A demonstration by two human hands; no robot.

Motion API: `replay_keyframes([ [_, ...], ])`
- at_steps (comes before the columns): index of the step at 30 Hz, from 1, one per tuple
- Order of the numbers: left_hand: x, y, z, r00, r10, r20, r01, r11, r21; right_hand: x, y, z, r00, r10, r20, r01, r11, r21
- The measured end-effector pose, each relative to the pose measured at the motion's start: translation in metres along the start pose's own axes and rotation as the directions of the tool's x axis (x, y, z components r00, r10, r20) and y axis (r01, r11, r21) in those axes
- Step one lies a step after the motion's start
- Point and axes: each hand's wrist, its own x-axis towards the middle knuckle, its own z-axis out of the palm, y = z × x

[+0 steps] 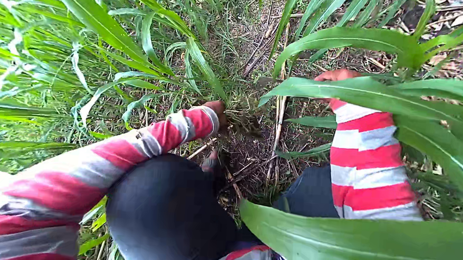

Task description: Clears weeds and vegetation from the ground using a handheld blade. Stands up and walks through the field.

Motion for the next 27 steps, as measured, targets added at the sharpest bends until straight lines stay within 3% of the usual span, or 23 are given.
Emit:
replay_keyframes([
  [2,-0.008,0.007,-0.005,0.999,0.041,0.014,-0.041,0.999,0.03,0.01,0.018,0.006,0.993,0.107,-0.044,-0.106,0.994,0.028],
  [4,-0.006,0.017,-0.007,0.993,0.099,0.06,-0.103,0.992,0.066,0.021,0.06,0.019,0.982,0.142,-0.121,-0.154,0.983,-0.104],
  [6,0.005,0.033,-0.002,0.979,0.171,0.111,-0.18,0.98,0.079,0.016,0.106,0.036,0.949,0.088,-0.302,-0.174,0.946,-0.273],
  [7,0.01,0.042,0.004,0.966,0.211,0.147,-0.225,0.971,0.085,0.001,0.104,0.033,0.929,0.03,-0.369,-0.168,0.922,-0.349],
  [9,0.024,0.056,0.016,0.93,0.303,0.21,-0.331,0.936,0.117,-0.038,0.012,-0.018,0.941,0.301,-0.155,-0.336,0.881,-0.334],
  [11,0.045,0.065,0.03,0.884,0.394,0.253,-0.444,0.877,0.183,-0.055,-0.049,-0.045,0.874,0.486,-0.016,-0.464,0.823,-0.329],
  [13,0.074,0.072,0.051,0.85,0.416,0.323,-0.501,0.828,0.253,-0.063,-0.06,-0.047,0.826,0.564,0.002,-0.532,0.78,-0.331],
  [16,0.156,0.06,0.121,0.819,0.486,0.306,-0.557,0.801,0.218,-0.069,-0.06,-0.037,0.756,0.654,0.033,-0.601,0.713,-0.36],
  [19,0.222,0.041,0.16,0.811,0.54,0.224,-0.575,0.806,0.14,-0.065,-0.059,-0.023,0.677,0.732,0.081,-0.635,0.636,-0.439],
  [22,0.249,0.042,0.144,0.838,0.537,0.102,-0.546,0.82,0.169,-0.064,-0.066,-0.014,0.643,0.763,0.065,-0.664,0.597,-0.45],
  [27,0.292,0.052,0.118,0.958,0.284,0.02,-0.285,0.95,0.129,-0.074,-0.058,-0.007,0.672,0.74,0.037,-0.656,0.618,-0.433],
])
